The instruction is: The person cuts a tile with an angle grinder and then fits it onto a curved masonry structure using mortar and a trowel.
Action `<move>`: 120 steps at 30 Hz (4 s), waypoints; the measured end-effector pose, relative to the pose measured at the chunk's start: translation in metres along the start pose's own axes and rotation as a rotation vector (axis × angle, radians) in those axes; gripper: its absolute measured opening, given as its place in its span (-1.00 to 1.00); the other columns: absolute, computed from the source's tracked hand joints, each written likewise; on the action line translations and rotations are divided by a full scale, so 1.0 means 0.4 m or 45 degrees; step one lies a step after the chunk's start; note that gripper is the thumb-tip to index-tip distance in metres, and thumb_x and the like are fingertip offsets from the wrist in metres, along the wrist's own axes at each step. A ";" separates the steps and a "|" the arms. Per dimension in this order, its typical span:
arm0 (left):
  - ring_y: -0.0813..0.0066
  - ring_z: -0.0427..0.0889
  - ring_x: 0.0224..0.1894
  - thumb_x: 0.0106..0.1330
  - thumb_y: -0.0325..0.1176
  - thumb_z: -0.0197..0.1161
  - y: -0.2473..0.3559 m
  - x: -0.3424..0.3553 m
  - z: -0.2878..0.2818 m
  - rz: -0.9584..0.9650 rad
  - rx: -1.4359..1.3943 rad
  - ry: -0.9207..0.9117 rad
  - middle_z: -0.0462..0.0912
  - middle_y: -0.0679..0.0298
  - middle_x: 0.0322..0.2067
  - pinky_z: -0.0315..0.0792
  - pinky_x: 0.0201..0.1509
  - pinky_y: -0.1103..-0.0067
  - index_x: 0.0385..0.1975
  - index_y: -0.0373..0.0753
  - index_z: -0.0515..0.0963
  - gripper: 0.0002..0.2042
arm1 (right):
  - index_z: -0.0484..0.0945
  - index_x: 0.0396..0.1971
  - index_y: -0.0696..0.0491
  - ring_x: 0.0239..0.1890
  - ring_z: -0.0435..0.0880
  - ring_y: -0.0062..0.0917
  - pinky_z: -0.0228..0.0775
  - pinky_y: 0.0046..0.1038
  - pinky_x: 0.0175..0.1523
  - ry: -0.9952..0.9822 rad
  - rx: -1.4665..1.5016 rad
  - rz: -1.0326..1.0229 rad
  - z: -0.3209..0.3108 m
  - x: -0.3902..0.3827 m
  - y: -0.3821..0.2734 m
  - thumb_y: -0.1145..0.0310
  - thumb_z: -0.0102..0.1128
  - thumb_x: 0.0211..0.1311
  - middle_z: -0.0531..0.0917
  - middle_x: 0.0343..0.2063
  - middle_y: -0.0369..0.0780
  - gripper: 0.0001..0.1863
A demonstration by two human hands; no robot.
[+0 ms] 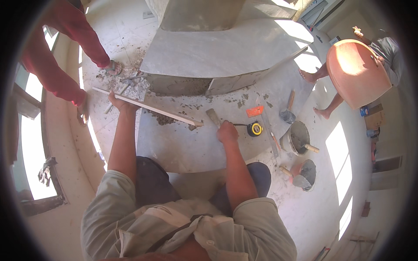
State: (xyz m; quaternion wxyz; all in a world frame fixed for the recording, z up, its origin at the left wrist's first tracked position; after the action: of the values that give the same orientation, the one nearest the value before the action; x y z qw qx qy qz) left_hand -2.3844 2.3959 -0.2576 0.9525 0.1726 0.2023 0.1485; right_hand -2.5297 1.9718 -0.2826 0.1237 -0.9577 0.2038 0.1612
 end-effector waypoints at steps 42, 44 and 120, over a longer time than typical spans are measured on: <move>0.14 0.62 -0.15 0.20 0.28 0.06 0.480 -0.076 -0.043 0.393 0.265 -0.058 0.52 0.22 -0.11 0.62 -0.31 0.03 0.17 -0.05 0.44 -0.35 | 0.43 -0.16 0.13 -0.70 0.47 -0.47 0.37 -0.35 -0.66 0.163 2.115 0.006 0.037 0.023 -0.397 0.10 -0.05 0.55 0.49 -0.58 -0.24 -0.65; 0.10 0.64 -0.15 0.23 0.25 0.01 0.507 -0.107 -0.069 0.369 0.313 -0.050 0.55 0.20 -0.09 0.63 -0.30 0.00 0.18 -0.05 0.43 -0.36 | 0.41 -0.22 0.09 -0.72 0.46 -0.47 0.38 -0.35 -0.65 0.175 2.118 0.040 0.049 0.001 -0.438 0.11 -0.06 0.54 0.48 -0.59 -0.24 -0.69; 0.12 0.65 -0.45 0.19 0.28 0.09 0.404 -0.169 0.020 0.181 0.353 -0.245 0.54 0.23 -0.27 0.62 -0.52 0.11 0.04 -0.04 0.50 -0.41 | 0.47 -0.21 0.12 -0.27 0.55 -0.31 0.42 -0.21 -0.19 0.380 1.538 -0.088 0.156 0.027 -0.544 0.05 -0.09 0.53 0.56 -0.25 -0.13 -0.60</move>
State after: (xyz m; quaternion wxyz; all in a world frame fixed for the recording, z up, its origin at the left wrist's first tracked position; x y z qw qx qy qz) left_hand -2.4742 2.5147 -0.1654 0.9216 0.3297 0.1160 0.1690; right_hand -2.4427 2.1798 -0.3065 0.6190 -0.7368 0.2430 -0.1221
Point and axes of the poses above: each hand's wrist, its own x-axis towards the middle knuckle, its own z-axis out of the palm, y = z × x, the point moved 5 cm from there along x, towards the middle knuckle
